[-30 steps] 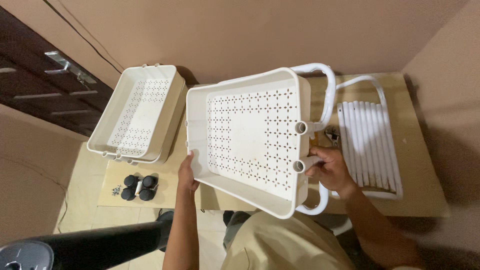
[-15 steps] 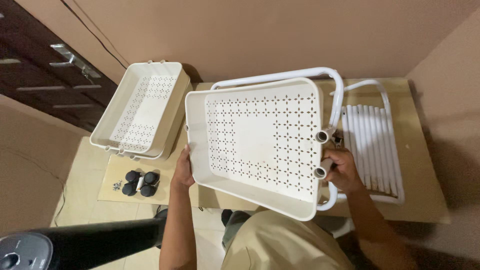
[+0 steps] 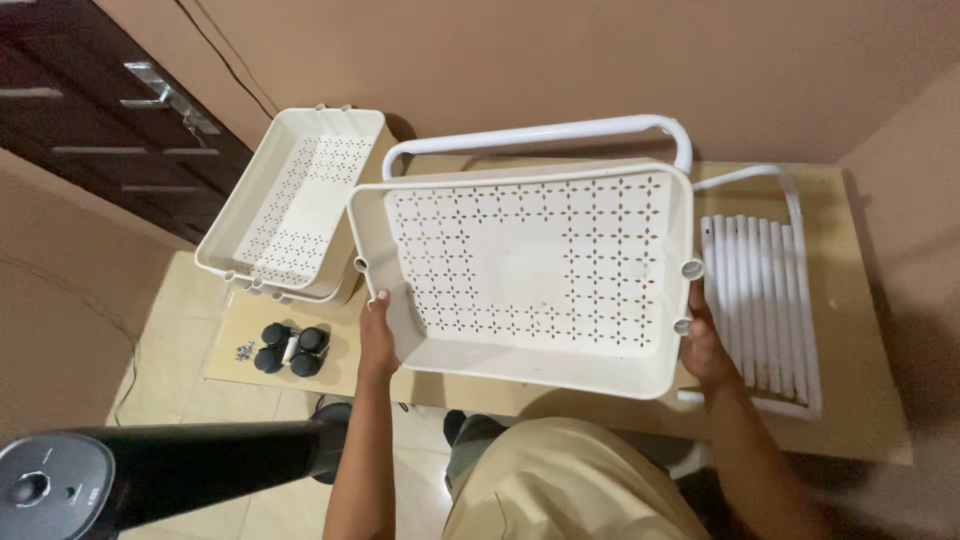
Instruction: The person assembles a white plastic dish rack by inserting vertical support poles into the base and attaching horizontal frame pieces. They repeatedly test fit and reposition components, then use a screwdriver to tighten screws securing the frame to the base.
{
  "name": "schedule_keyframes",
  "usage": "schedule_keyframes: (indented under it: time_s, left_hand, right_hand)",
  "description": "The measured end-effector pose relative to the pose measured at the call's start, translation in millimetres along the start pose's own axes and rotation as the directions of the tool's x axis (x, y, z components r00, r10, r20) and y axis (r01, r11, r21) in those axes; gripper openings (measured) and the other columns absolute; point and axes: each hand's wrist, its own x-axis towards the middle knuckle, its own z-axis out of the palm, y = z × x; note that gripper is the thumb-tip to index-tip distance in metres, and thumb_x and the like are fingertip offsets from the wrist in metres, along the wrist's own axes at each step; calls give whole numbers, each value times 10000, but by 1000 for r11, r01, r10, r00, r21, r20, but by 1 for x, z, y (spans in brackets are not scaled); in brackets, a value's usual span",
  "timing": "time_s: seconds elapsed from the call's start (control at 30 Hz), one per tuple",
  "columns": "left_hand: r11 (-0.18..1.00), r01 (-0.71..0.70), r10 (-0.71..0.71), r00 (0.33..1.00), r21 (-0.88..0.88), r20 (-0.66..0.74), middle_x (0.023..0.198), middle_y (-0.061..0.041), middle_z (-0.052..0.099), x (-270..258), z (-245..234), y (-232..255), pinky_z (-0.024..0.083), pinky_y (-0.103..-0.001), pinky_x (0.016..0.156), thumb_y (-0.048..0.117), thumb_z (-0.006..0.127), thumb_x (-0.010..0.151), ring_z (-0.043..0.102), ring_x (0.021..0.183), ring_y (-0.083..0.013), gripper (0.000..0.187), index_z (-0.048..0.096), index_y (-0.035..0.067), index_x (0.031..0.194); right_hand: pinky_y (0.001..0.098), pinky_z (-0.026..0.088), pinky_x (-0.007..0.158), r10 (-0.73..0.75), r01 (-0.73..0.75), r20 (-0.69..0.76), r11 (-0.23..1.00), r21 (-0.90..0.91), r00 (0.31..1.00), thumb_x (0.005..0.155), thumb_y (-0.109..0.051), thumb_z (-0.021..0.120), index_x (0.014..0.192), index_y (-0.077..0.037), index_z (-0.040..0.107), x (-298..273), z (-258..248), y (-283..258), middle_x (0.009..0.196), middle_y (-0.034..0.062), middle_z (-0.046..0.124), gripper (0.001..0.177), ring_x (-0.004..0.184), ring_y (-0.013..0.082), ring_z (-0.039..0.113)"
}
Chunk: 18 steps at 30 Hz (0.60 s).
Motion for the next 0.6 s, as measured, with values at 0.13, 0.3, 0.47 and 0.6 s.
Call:
schedule_keyframes:
  time_s: [0.13,0.3,0.47,0.6]
  left_hand:
    - [937,-334,332,942,105,41,1278,-130,645,2,-13,-26,507,-343,977,124,488,976,617,1139,-207,500,484,-41,1447]
    - [883,-407,399,913,232,85,1257,-149,637,4,-27,-37,498,-354,972,18,520,946,603,1116,-215,501,497,-58,1441]
    - [970,-211,227,963,-119,145,1445,-145,530,5,-24,-31,363,-384,1139,201,555,932,510,1328,-243,650,393,-15,1523]
    - [952,-114,158,978,-284,135,1511,-148,491,10,-28,-21,316,-399,1162,462,493,978,462,1382,-266,732,393,6,1541]
  right_hand:
    - [355,522,984,164,-180,-93,963,-202,982,897,-467,609,1520,-9,421,10,-3,1,1364,145,611,795,1208,215,610]
    - [361,529,921,359,-452,-307,831,-325,881,897,-26,697,1341,36,558,15,-6,21,1190,151,698,469,1083,229,654]
    - [343,520,939,289,-385,-371,897,-216,882,872,-32,669,1360,17,533,14,0,49,1225,118,672,509,1123,207,644]
    - [345,512,933,121,-220,-345,938,-266,931,848,-9,681,1350,34,524,11,1,57,1217,133,650,527,1109,224,631]
